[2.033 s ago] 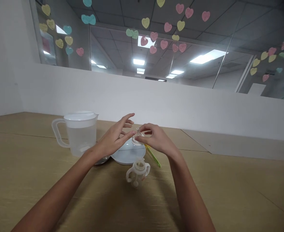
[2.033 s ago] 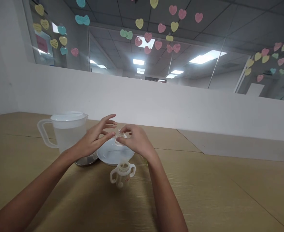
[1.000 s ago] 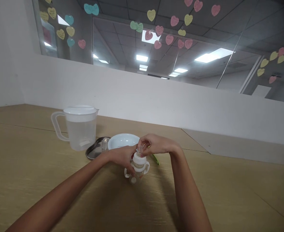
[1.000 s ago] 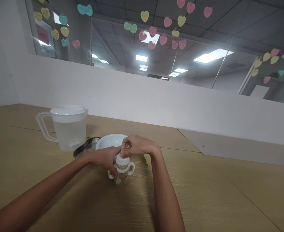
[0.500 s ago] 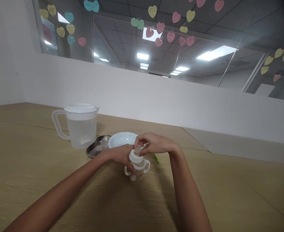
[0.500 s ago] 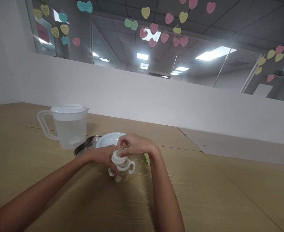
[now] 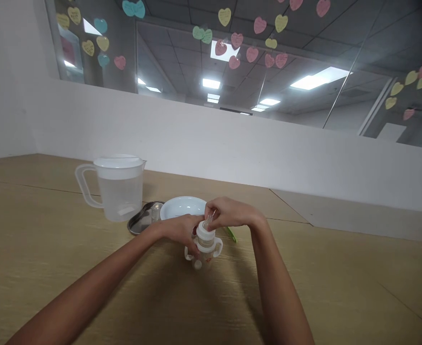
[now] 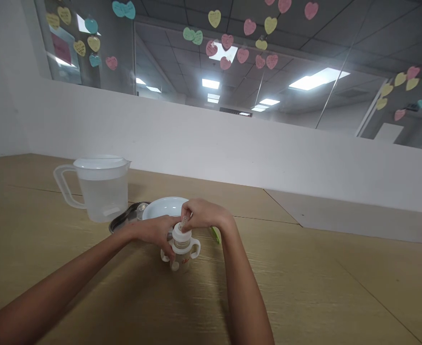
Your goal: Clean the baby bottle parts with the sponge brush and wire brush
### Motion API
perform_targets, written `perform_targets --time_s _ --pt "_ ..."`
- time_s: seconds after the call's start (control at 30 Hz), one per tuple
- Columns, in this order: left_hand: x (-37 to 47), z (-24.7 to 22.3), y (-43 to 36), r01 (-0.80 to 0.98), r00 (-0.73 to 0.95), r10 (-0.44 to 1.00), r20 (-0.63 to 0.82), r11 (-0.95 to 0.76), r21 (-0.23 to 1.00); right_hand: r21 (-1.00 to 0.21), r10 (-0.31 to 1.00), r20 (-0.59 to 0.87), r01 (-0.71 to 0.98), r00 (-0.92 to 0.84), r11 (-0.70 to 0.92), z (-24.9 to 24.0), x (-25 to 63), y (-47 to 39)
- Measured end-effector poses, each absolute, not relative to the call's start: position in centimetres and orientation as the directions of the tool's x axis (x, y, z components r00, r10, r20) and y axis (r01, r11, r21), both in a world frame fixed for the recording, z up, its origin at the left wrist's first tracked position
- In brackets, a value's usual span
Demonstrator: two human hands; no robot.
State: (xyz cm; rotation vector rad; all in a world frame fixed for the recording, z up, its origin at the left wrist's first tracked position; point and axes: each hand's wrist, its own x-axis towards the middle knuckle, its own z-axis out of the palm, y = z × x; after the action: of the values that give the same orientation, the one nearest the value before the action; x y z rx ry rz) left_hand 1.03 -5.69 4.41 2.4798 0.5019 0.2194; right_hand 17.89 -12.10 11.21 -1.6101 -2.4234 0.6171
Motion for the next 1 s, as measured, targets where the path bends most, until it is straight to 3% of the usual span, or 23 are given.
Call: perform_targets --time_s 0.43,0.63,1.0 --pt "1.3 5.6 -6.7 0.374 0.906 0.418 -0.063 -0.724 0.580 -0.234 0.908 -0.094 0.896 -0.407 0.377 10.8 16.7 -12.6" --pt "1.5 6.0 -7.0 0.344 0.912 0.408 -0.035 -0.717 0.607 -0.263 0.956 -0.171 0.947 -0.236 0.187 10.9 15.6 -13.1" --pt "1.6 5.5 -6.6 0.278 0.936 0.351 -0.023 -0.697 0.661 -0.208 0.962 -0.184 0.965 -0.201 0.162 10.7 14.8 -13.2"
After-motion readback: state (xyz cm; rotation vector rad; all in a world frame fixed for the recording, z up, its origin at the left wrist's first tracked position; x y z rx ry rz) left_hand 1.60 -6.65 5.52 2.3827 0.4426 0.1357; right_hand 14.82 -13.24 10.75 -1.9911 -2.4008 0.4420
